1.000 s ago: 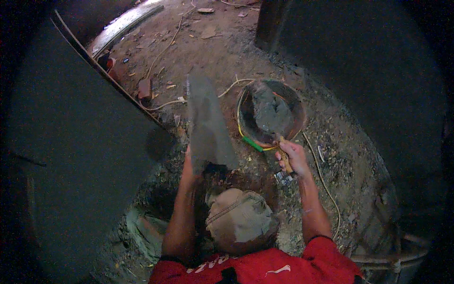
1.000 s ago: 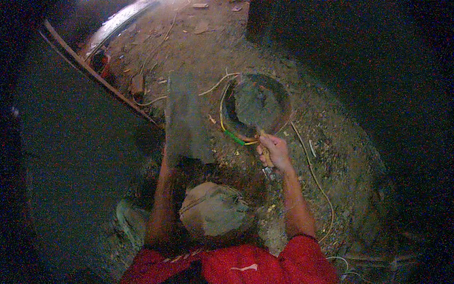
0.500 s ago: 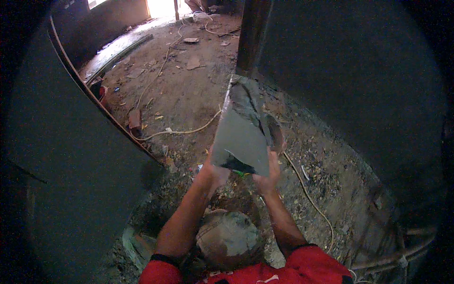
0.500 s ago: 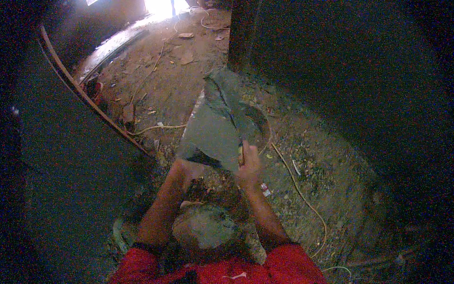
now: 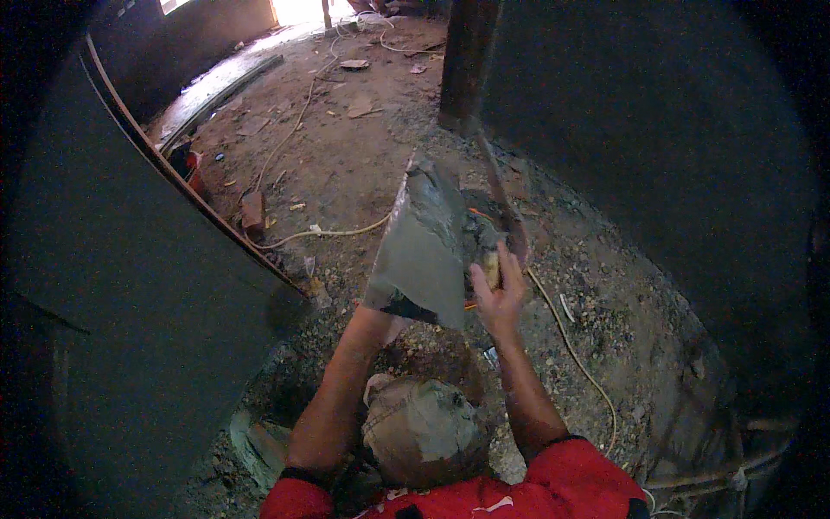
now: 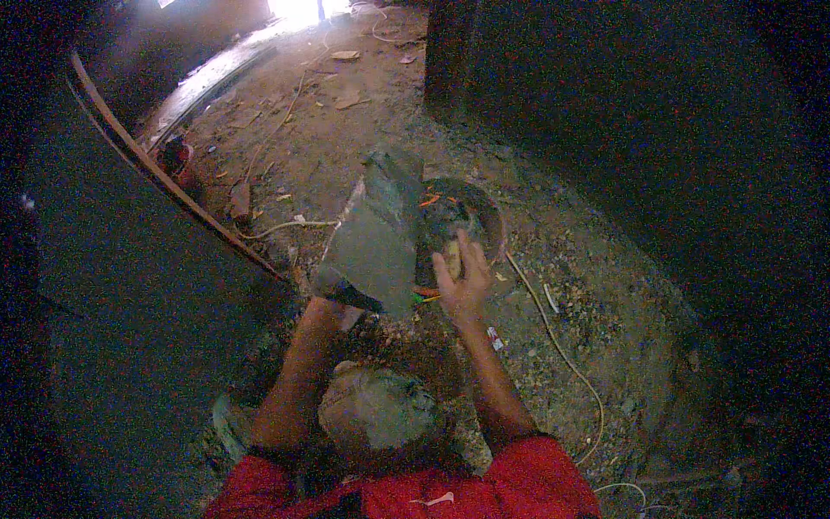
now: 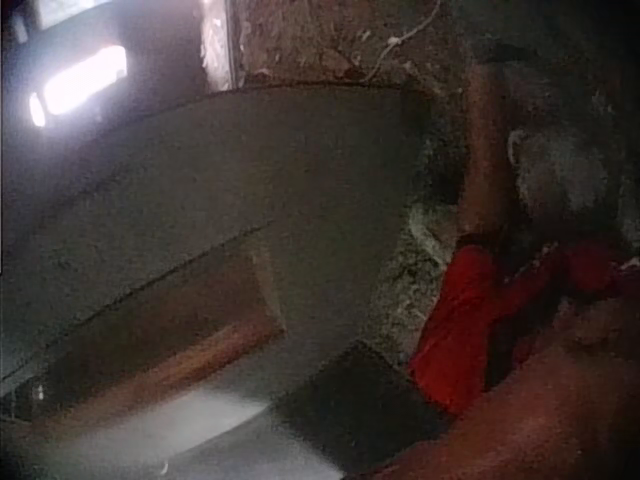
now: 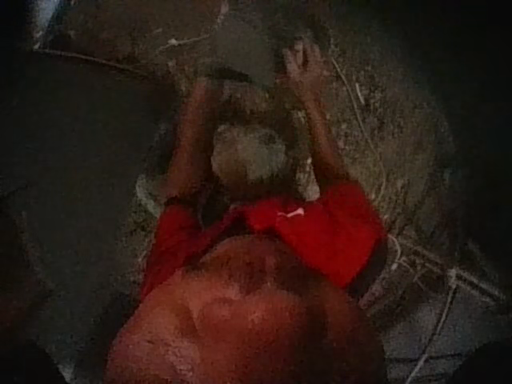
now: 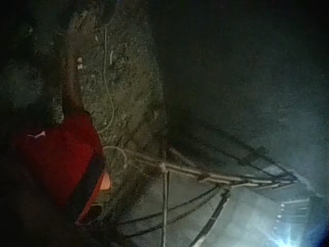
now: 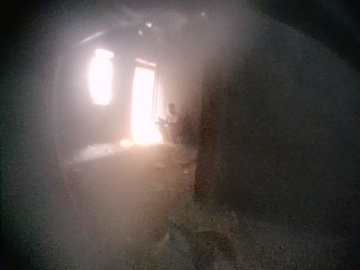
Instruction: The person applies plaster to a wall using a trowel and a hawk. They scoop plaster from a bucket onto the hawk, then use the trowel to spread and smooth it onto the interior wall surface, including around a window frame.
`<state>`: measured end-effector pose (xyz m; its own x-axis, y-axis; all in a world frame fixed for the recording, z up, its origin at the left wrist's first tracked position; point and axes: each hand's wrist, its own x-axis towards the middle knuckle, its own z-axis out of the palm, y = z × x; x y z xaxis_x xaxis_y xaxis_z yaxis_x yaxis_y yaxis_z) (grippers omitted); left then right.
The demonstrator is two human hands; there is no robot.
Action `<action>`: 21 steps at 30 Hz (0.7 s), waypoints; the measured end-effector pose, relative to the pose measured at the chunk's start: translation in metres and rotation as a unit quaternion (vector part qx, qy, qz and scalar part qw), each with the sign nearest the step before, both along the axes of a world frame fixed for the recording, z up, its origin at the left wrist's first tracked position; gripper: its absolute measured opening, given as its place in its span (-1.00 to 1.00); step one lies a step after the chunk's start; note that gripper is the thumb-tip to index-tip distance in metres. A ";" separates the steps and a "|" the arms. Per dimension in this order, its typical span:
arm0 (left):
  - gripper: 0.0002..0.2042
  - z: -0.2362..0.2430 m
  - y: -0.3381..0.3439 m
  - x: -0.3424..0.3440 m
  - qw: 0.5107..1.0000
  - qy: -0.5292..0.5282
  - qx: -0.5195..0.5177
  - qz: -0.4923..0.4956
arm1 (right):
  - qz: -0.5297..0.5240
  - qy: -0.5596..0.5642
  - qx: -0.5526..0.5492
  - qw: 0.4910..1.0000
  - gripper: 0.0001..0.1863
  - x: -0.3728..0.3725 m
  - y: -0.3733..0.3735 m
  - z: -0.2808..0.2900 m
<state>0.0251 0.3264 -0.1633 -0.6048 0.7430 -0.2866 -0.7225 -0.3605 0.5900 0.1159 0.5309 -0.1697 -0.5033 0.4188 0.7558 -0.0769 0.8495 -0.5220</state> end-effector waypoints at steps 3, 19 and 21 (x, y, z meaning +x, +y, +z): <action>-0.65 0.008 0.011 -0.001 1.000 0.010 -0.002 -0.001 | 0.080 -0.086 -0.085 0.989 -0.43 -0.005 -0.018 -0.004; -0.67 0.052 -0.073 0.056 0.986 0.150 -0.062 0.037 | 0.122 -0.246 -0.073 0.959 -0.49 0.004 0.035 0.059; -0.67 0.058 -0.083 0.067 0.983 0.163 -0.069 0.043 | 0.259 -0.159 -0.238 0.923 -0.49 -0.007 0.005 0.054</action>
<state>0.0917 0.2431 -0.1051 -0.7400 0.6527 -0.1622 -0.4575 -0.3118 0.8328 0.1094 0.5358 -0.1156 -0.8938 0.3066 0.3272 -0.1859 0.4108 -0.8926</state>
